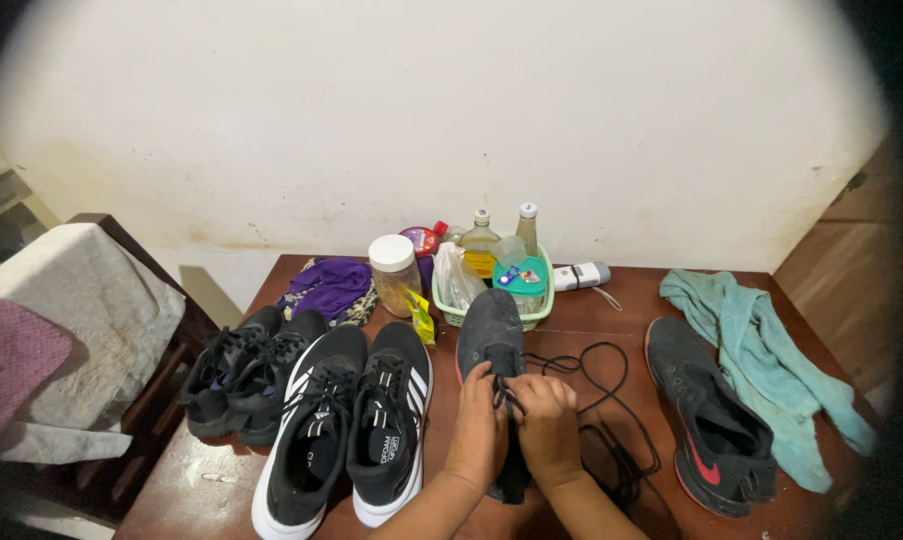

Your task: The person removes the laces from a black sneaker, then threads and ties the laces back through the eyelets. They repeat the process on a second black sneaker, finishing by tying the laces on both shoes.

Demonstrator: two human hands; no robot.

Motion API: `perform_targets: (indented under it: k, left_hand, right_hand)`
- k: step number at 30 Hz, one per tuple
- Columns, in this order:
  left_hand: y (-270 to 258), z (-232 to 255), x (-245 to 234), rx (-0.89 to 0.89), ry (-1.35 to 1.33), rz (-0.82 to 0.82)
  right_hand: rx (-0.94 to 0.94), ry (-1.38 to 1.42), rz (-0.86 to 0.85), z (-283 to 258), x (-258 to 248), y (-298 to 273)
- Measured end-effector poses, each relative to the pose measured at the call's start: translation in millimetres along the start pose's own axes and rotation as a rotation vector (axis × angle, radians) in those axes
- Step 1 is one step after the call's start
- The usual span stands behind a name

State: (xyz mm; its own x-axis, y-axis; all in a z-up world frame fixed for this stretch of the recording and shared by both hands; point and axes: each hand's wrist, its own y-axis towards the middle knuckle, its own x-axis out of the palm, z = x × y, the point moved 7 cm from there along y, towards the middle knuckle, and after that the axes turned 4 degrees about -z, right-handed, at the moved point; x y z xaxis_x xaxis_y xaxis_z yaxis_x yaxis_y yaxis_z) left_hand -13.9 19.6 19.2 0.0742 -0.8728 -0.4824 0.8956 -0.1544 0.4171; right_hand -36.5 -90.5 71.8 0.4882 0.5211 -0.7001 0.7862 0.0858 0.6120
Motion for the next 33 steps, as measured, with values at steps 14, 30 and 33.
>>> perform_targets:
  k: [14, 30, 33]
  left_hand:
    - [3, -1, -4, -0.149, -0.090, -0.011]
    - [21, 6, -10, -0.063, -0.020, 0.157]
    - [25, 19, -12, 0.069, 0.051, 0.125]
  right_hand:
    - [0.033, 0.041, 0.035, -1, -6, 2]
    - [0.087, 0.488, 0.002, 2, -24, 42]
    - [0.283, 0.572, -0.127, 10, -17, 47]
